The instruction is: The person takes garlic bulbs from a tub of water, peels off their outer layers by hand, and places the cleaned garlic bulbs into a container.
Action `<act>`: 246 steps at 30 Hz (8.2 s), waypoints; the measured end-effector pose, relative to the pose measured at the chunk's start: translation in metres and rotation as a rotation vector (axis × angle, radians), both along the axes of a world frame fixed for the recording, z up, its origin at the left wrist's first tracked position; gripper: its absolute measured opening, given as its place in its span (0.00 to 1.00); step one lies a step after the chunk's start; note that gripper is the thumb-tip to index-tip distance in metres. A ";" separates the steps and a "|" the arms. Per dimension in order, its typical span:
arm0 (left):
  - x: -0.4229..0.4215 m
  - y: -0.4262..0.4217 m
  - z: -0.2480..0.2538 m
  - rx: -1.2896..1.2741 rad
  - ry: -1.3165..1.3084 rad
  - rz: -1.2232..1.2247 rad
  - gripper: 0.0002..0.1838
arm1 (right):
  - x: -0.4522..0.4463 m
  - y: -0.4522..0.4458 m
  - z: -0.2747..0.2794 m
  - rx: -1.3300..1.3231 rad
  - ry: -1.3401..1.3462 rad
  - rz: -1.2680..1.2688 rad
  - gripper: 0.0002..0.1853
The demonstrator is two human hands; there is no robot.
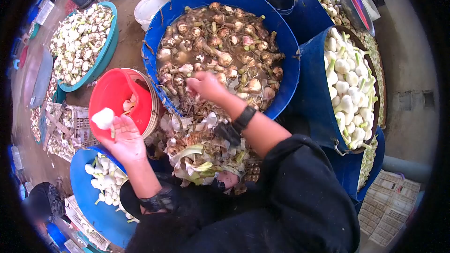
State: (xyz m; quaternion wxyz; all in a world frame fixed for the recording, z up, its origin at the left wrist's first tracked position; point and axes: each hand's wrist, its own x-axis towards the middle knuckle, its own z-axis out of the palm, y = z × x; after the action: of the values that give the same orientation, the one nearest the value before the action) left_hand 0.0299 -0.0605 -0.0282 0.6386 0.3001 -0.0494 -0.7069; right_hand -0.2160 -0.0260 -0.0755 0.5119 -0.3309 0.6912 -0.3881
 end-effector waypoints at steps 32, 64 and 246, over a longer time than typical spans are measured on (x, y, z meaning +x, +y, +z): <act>-0.042 0.031 0.012 -0.220 -0.587 -0.763 0.22 | 0.048 0.048 0.080 -0.356 0.558 0.372 0.11; -0.046 0.049 0.034 -0.823 -1.137 -0.882 0.43 | 0.053 0.061 0.058 0.023 -0.028 -0.166 0.12; 0.000 0.023 -0.006 0.196 0.205 -0.496 0.24 | 0.023 0.127 0.126 -0.725 -0.912 -0.194 0.14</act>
State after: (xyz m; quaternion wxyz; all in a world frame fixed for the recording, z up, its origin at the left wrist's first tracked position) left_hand 0.0301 -0.0379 -0.0345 0.4158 0.2662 0.0119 -0.8695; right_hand -0.1934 0.1014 0.0507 0.5740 -0.2197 0.2515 -0.7477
